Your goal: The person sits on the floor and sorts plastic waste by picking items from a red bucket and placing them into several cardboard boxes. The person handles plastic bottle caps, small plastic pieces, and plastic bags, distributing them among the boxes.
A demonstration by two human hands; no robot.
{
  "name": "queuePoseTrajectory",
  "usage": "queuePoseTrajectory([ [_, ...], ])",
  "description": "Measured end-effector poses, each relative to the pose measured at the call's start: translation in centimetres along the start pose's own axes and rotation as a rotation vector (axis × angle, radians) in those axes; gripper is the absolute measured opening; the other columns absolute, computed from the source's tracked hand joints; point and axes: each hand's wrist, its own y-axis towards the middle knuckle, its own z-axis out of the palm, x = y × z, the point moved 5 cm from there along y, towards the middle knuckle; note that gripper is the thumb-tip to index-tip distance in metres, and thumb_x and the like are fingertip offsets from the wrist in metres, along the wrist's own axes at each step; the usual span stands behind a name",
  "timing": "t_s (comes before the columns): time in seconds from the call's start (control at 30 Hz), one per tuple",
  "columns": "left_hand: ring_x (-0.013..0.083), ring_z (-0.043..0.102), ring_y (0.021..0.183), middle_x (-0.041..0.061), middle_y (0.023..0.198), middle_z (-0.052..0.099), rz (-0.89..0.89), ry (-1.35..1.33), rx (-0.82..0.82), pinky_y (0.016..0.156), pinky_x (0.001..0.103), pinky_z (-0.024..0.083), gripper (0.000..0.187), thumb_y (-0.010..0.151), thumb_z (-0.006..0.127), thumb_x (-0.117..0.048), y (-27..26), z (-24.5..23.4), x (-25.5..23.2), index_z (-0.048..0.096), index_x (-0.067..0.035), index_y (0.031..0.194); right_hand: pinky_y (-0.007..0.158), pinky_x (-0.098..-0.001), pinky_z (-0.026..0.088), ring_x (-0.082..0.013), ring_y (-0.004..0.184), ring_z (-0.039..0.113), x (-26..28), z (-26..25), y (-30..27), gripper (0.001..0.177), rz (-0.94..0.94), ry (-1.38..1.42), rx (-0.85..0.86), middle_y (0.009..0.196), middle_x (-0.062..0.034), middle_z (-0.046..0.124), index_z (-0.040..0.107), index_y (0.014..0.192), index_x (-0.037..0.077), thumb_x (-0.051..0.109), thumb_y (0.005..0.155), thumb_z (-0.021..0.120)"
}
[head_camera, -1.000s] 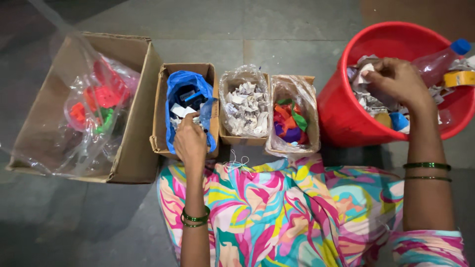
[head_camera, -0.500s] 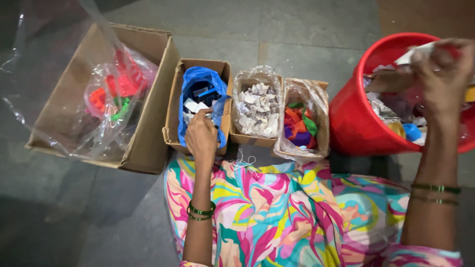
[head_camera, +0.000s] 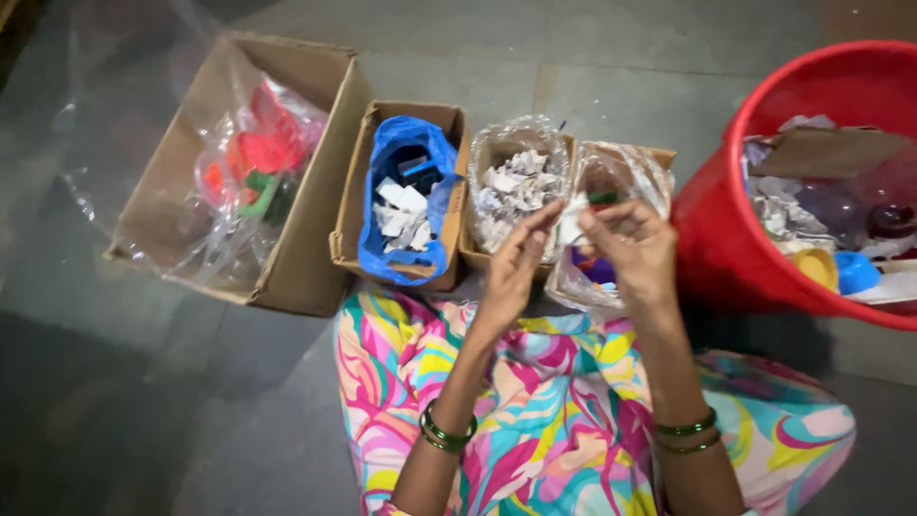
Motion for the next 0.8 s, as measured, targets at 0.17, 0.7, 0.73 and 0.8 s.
queuePoseTrajectory([
  [0.17, 0.0111, 0.058, 0.121, 0.005, 0.137, 0.062, -0.245, -0.424, 0.01, 0.104, 0.027, 0.047, 0.059, 0.109, 0.052, -0.038, 0.1, 2.9, 4.0, 0.046, 0.001, 0.153, 0.071, -0.0234, 0.061, -0.007, 0.087, 0.071, -2.3, -0.6, 0.3, 0.021, 0.121, 0.078, -0.027, 0.104, -0.0022, 0.075, 0.071, 0.106, 0.005, 0.005, 0.086, 0.077],
  [0.7, 0.0329, 0.072, 0.096, 0.021, 0.105, 0.074, 0.003, 0.855, -0.329, 0.08, 0.043, 0.053, 0.027, 0.105, 0.054, -0.011, 3.1, -1.9, 0.1, 0.062, -0.002, 0.129, 0.079, -0.0311, 0.059, -0.0189, 0.1, 0.077, 3.6, 4.9, -3.0, 0.045, 0.003, -0.422, 0.216, 0.114, -0.0081, 0.075, 0.05, 0.133, 0.007, 0.007, 0.092, 0.067],
  [0.73, 0.035, 0.071, 0.098, 0.022, 0.107, 0.073, 0.022, 0.924, -0.299, 0.082, 0.044, 0.053, 0.028, 0.103, 0.053, -0.008, 3.6, -2.2, 0.2, 0.063, -0.001, 0.128, 0.08, -0.0317, 0.06, -0.0194, 0.1, 0.077, 4.3, 4.8, -3.0, 0.041, -0.017, -0.477, 0.228, 0.114, -0.0087, 0.076, 0.053, 0.133, 0.007, 0.01, 0.094, 0.066],
  [0.8, 0.037, 0.07, 0.102, 0.022, 0.11, 0.072, 0.061, 1.086, -0.216, 0.089, 0.046, 0.053, 0.029, 0.1, 0.055, -0.004, 4.7, -2.8, 0.6, 0.064, -0.003, 0.127, 0.081, -0.0337, 0.06, -0.0219, 0.1, 0.076, 5.9, 4.5, -3.1, 0.034, -0.125, -0.608, 0.235, 0.115, -0.01, 0.076, 0.058, 0.13, 0.008, 0.014, 0.098, 0.065],
])
